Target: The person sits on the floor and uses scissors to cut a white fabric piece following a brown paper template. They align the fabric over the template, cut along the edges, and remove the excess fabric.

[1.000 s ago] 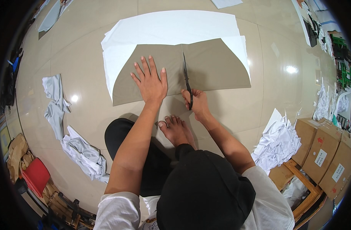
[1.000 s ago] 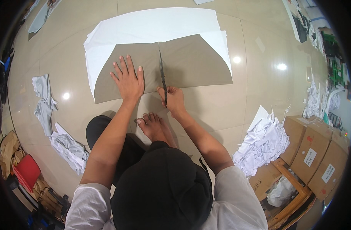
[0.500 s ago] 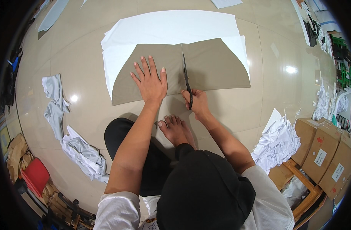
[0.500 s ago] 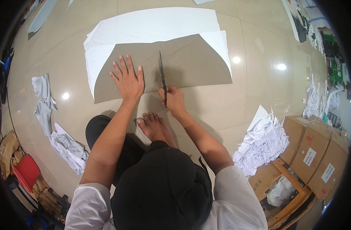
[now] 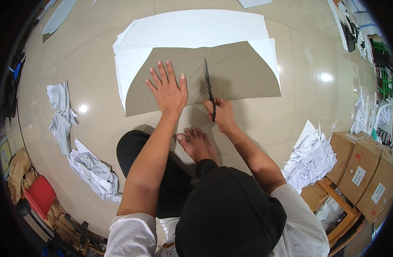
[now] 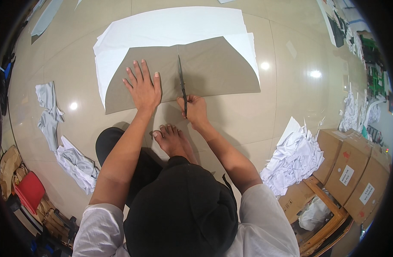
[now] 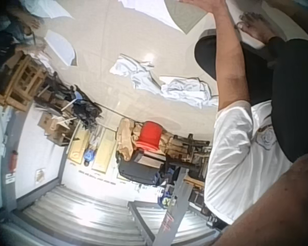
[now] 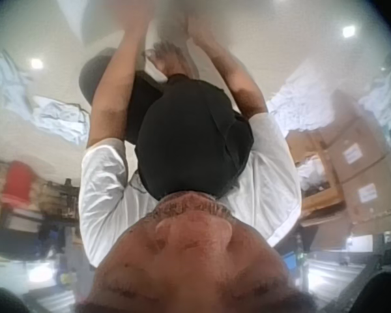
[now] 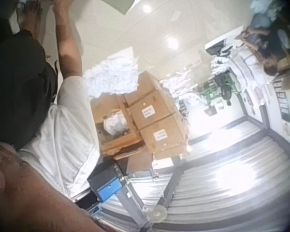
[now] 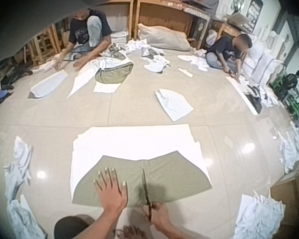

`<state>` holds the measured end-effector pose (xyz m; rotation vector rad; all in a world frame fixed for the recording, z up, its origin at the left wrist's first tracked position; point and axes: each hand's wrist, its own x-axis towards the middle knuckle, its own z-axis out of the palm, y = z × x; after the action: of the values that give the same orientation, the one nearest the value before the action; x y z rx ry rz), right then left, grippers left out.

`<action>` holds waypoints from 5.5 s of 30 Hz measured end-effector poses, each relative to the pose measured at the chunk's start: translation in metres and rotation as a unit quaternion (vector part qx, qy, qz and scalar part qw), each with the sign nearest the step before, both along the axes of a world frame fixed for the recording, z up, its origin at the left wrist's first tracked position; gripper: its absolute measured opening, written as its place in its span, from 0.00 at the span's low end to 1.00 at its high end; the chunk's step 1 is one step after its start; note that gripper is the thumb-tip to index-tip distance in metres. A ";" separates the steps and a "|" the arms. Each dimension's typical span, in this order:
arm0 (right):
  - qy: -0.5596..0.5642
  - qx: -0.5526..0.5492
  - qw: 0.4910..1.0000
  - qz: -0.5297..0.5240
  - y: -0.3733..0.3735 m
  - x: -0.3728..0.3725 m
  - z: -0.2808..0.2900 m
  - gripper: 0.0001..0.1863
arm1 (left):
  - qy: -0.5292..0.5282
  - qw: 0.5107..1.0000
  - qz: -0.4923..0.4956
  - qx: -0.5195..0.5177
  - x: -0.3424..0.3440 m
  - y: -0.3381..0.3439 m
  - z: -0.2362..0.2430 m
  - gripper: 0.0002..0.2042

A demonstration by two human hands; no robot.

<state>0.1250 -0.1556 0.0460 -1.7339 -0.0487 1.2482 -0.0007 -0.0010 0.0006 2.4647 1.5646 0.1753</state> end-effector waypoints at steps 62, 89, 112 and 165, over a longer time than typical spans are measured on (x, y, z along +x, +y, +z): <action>0.023 0.025 0.999 -0.015 0.024 0.011 -0.001 0.15 | -0.005 1.000 -0.002 0.003 0.002 0.000 0.000 0.38; 0.034 0.041 0.998 -0.016 0.047 0.027 0.001 0.19 | -0.006 1.000 -0.005 0.019 0.001 0.000 -0.001 0.37; 0.036 0.048 0.998 -0.023 0.048 0.026 0.000 0.16 | -0.007 1.000 -0.006 0.014 0.002 0.000 -0.002 0.37; -0.003 0.051 0.999 0.010 0.069 0.046 -0.013 0.19 | 0.000 1.000 -0.001 0.002 0.004 0.000 -0.001 0.38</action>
<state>0.1715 -0.0867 0.0335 -1.6532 -0.1300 1.2341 0.0030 -0.0006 0.0000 2.4684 1.5630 0.1775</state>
